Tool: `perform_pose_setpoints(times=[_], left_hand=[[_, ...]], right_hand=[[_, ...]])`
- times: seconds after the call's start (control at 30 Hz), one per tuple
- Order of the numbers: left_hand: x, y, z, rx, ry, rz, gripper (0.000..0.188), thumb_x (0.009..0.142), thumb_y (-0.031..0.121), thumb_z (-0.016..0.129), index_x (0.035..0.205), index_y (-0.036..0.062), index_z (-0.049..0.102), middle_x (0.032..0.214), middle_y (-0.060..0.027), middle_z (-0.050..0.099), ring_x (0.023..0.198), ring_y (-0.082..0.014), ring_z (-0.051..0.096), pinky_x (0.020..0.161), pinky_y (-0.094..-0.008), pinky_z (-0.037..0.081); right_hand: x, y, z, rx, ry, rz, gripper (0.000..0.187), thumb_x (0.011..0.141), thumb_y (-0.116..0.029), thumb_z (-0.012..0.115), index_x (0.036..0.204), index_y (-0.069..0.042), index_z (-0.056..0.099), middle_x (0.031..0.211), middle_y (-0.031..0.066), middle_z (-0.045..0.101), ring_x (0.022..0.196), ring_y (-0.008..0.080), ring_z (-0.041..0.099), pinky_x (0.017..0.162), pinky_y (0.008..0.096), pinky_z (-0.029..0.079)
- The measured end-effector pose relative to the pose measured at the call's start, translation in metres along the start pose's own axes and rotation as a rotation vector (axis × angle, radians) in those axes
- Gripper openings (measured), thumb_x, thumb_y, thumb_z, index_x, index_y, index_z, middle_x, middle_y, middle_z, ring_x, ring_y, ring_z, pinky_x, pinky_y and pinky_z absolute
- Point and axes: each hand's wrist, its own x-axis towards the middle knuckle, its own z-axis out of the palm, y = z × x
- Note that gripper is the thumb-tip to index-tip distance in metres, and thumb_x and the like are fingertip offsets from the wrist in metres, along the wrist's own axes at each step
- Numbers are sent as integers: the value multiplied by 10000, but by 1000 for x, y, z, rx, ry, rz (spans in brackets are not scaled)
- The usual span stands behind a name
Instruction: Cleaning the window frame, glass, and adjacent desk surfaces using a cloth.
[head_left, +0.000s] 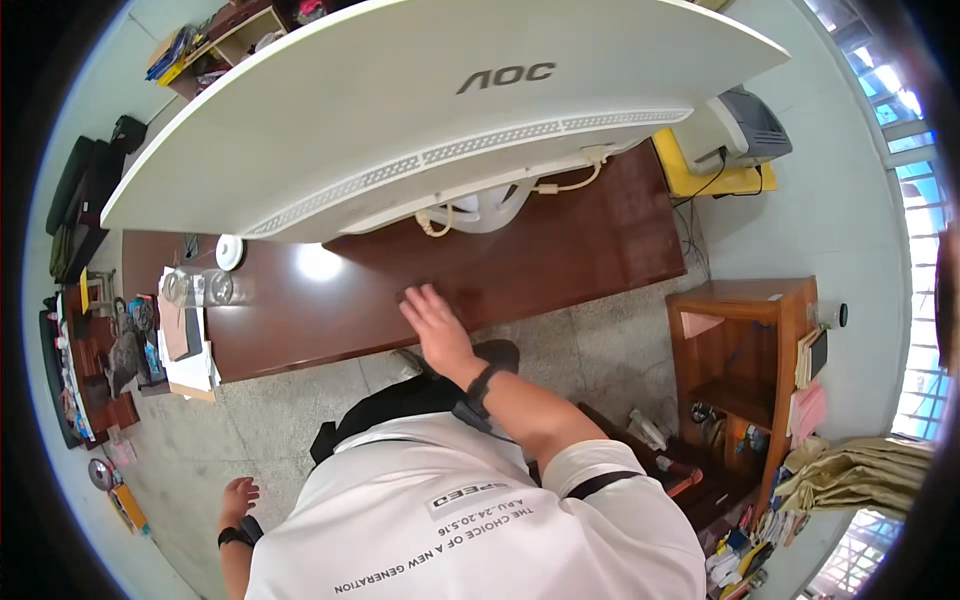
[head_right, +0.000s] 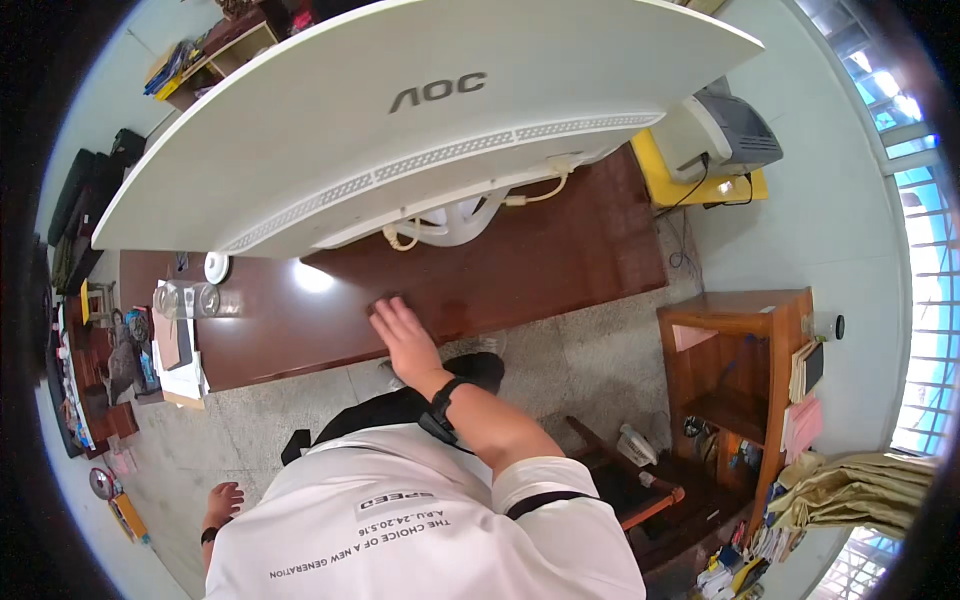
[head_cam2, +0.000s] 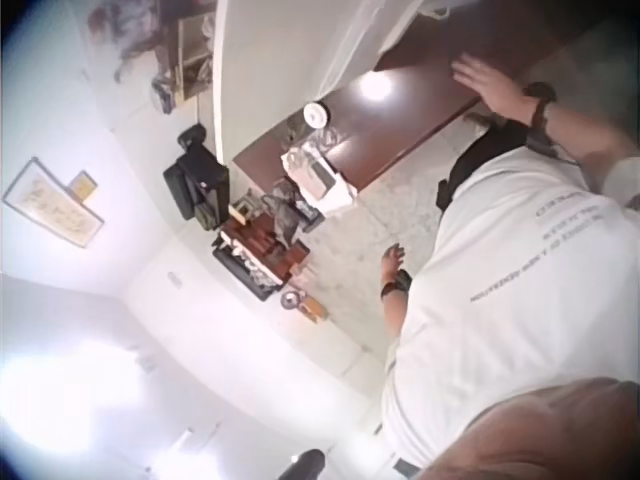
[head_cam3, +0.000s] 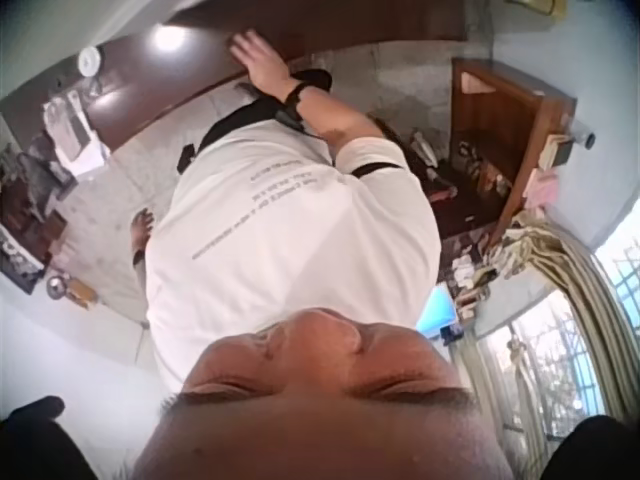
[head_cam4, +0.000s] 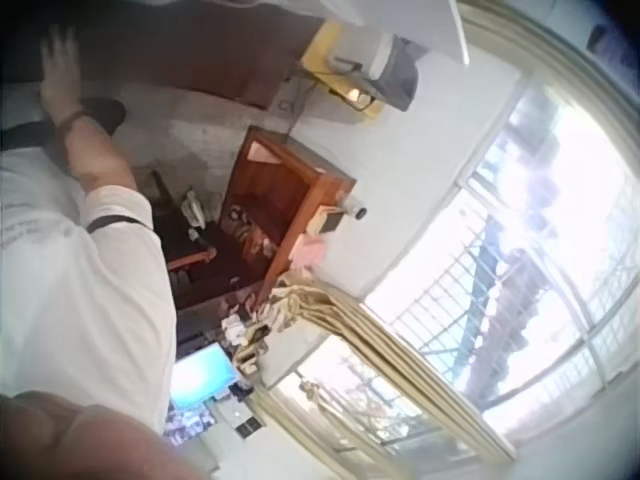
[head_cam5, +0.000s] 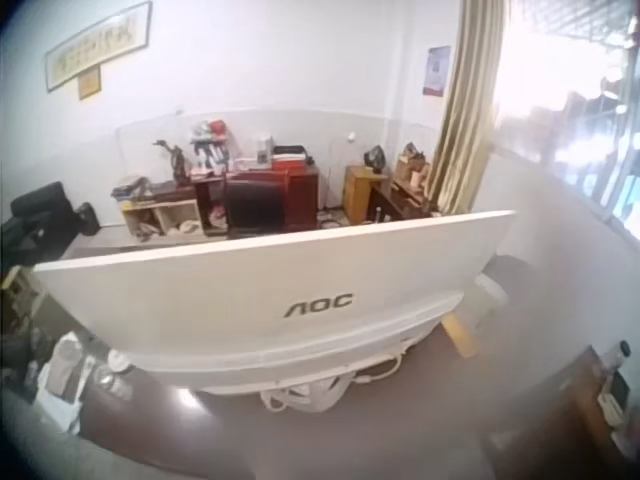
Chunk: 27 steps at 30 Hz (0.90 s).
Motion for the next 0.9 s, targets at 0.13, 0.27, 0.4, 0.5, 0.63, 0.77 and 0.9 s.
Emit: perform_pose_setpoints(times=[0.13,0.27,0.4,0.5,0.63,0.77,0.9], left_hand=[[4,-12,-25,-21,21,-7,342,1035,288,567,1281,83,687,1019,-79,769,876,-201,735,659,-348,551],[-12,1,-16,30,49,-21,350,1040,285,563,1297,79,683,1039,-88,773,908,-207,739,694,-358,562],[-44,2,-3,37,17,24,378,1051,288,546,1336,73,668,1106,-114,774,968,-233,743,765,-382,578],[-61,-1,9,48,0,-10,394,1060,305,535,1349,69,662,1137,-122,771,990,-251,745,788,-393,585],[-77,-33,13,29,-36,-95,387,1064,321,539,1344,86,664,1145,-119,769,986,-249,745,785,-400,583],[-89,-30,34,-56,-22,-154,383,1066,322,543,1349,91,658,1150,-116,769,983,-245,745,784,-404,581],[-96,-23,51,-64,-15,-147,383,1068,320,542,1350,87,657,1154,-118,768,989,-247,746,798,-406,583]], right_hand=[[3,-4,0,124,-169,-139,489,977,-78,468,1453,-68,576,1597,158,477,1520,391,383,1240,512,350],[17,60,-53,-196,73,175,499,966,-18,475,1456,-42,566,1581,194,475,1511,439,370,1256,508,328],[42,77,-55,-223,356,319,551,931,20,502,1482,-3,523,1594,250,434,1494,521,345,1250,541,318],[58,62,-21,-214,269,276,589,900,58,518,1486,-11,512,1610,233,421,1514,501,326,1260,533,305],[63,26,3,-21,64,77,578,912,31,555,1483,-54,531,1615,147,446,1524,424,357,1229,484,375],[63,39,-19,-9,-19,42,546,928,20,560,1470,-45,546,1599,159,461,1501,438,390,1218,480,389],[67,47,-25,-107,52,149,591,938,20,554,1522,-37,485,1636,186,391,1522,455,341,1234,500,355]])
